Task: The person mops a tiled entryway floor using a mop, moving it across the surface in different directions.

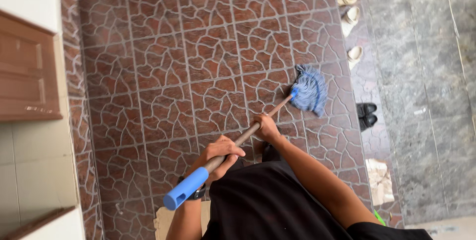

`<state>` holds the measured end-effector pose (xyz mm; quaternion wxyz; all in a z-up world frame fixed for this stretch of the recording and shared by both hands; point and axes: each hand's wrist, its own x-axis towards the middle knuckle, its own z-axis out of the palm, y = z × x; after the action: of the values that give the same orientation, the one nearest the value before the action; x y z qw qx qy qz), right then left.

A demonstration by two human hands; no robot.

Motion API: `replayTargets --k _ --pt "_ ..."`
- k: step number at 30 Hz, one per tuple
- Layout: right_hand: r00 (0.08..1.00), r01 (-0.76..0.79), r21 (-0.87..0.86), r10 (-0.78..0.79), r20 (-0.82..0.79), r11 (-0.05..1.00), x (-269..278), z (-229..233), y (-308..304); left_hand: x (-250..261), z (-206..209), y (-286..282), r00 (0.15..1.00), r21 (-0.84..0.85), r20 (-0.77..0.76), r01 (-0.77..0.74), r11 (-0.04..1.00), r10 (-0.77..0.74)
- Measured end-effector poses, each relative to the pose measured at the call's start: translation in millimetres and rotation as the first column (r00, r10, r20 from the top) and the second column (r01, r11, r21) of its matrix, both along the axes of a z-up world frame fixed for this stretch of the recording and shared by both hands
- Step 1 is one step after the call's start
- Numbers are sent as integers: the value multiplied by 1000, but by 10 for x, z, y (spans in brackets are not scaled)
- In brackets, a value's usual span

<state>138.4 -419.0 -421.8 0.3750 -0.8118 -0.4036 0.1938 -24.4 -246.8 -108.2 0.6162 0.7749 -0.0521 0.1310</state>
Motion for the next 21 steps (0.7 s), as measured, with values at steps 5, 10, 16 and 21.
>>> replayTargets --k 5,10,16,21 --pt "981 -187 66 190 -48 980 -515 196 493 -607 277 248 997 20 61 -46 999 45" --pt "954 -283 146 294 -60 948 -1143 430 980 -1234 482 465 989 47 46 -143 989 141" --pt "917 -362 176 383 -109 916 -1731 514 1388 -1782 694 486 979 132 28 -203 970 201" --pt "849 -470 214 505 -154 856 -2122 604 1533 -2013 914 317 967 235 35 -254 938 253"
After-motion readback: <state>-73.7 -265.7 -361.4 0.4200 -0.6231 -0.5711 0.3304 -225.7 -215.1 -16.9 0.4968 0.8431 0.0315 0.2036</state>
